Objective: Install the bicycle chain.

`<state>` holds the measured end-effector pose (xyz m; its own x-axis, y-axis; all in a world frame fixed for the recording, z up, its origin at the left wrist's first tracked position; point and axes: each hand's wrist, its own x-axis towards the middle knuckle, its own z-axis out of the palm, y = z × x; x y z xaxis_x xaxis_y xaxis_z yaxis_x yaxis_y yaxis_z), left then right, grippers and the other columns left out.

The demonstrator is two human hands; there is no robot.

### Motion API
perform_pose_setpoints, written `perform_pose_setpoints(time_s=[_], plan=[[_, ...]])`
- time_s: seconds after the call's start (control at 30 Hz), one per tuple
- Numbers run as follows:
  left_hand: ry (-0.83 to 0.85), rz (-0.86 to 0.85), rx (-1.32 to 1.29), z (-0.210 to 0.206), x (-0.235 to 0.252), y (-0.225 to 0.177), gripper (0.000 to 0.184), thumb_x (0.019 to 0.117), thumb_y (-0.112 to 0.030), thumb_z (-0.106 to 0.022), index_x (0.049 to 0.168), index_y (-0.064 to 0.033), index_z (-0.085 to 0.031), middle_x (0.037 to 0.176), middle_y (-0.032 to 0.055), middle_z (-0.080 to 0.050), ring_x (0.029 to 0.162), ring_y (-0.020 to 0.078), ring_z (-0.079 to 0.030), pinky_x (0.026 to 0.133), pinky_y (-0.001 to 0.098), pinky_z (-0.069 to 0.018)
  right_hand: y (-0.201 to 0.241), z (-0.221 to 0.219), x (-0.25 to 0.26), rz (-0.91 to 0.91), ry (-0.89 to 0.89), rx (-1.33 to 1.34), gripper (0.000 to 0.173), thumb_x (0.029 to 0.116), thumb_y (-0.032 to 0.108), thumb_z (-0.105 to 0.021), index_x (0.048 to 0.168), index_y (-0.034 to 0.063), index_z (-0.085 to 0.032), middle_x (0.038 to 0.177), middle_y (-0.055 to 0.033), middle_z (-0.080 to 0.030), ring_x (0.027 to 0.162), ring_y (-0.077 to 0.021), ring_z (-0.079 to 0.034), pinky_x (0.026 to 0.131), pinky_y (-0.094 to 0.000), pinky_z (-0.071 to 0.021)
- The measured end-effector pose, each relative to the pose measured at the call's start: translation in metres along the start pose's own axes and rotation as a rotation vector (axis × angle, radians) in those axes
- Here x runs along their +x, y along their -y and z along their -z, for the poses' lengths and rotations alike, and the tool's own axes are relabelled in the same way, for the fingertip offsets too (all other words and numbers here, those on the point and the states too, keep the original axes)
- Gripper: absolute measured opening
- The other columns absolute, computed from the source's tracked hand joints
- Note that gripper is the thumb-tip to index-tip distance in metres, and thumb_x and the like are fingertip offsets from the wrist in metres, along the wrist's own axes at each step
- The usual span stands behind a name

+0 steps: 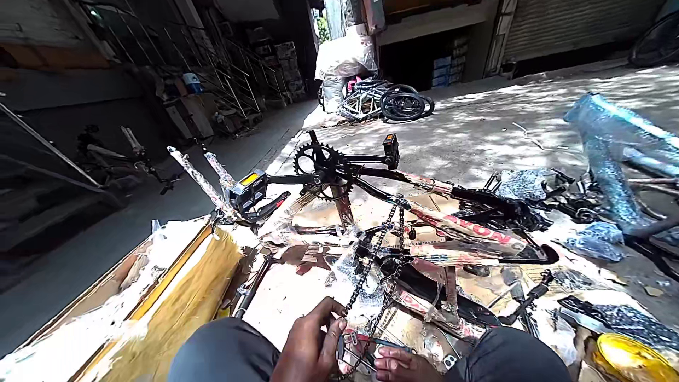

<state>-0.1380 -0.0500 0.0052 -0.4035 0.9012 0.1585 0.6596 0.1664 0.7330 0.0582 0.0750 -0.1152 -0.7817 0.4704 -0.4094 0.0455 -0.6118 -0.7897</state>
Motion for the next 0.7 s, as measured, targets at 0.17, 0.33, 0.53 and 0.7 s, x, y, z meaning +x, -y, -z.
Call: perform_pose_setpoints(time_s=[0.17,0.33,0.53,0.7], plan=[[0.052,-0.021,0.046,-0.038,-0.021,0.019,0.026,0.1033,-0.029,-0.050,0.118,-0.0131,-0.065,0.080,0.0009,-0.066,0.067,0.0142,-0.064,0.063,0.0363,-0.0562,0.035,-0.020,-0.012,0.085,-0.046,0.181,0.021,0.1030,-0.005,-0.049,0.123,-0.0038,-0.053,0.114,-0.0225,-0.072,0.098,-0.0313,-0.075,0.088,-0.0416,-0.0623],[0.091,0.023,-0.036,-0.040,-0.022,0.014,0.030,0.0969,-0.033,-0.064,0.118,-0.0119,-0.068,0.083,0.0036,-0.067,0.068,0.0154,-0.064,0.067,0.0377,-0.0563,0.029,-0.037,-0.016,0.023,-0.030,0.300,0.022,0.1059,-0.001,-0.043,0.125,-0.0028,-0.054,0.112,-0.0214,-0.073,0.096,-0.0314,-0.075,0.088,-0.0445,-0.0619],[0.104,0.037,0.020,-0.043,-0.021,0.006,0.027,0.0947,-0.028,-0.065,0.116,-0.0135,-0.072,0.089,0.0030,-0.073,0.081,0.0162,-0.068,0.079,0.0423,-0.0542,0.031,-0.048,-0.018,0.044,0.018,0.198,0.018,0.1054,-0.003,-0.042,0.120,-0.0020,-0.052,0.101,-0.0165,-0.072,0.087,-0.0262,-0.075,0.085,-0.0430,-0.0632],[0.153,0.065,0.048,-0.042,-0.017,0.005,0.025,0.0966,-0.030,-0.063,0.112,-0.0130,-0.074,0.093,0.0050,-0.073,0.087,0.0185,-0.069,0.083,0.0433,-0.0544,0.033,-0.045,-0.020,0.031,0.045,0.153,0.018,0.1060,0.002,-0.043,0.122,-0.0010,-0.051,0.104,-0.0187,-0.071,0.088,-0.0280,-0.075,0.085,-0.0442,-0.0626]])
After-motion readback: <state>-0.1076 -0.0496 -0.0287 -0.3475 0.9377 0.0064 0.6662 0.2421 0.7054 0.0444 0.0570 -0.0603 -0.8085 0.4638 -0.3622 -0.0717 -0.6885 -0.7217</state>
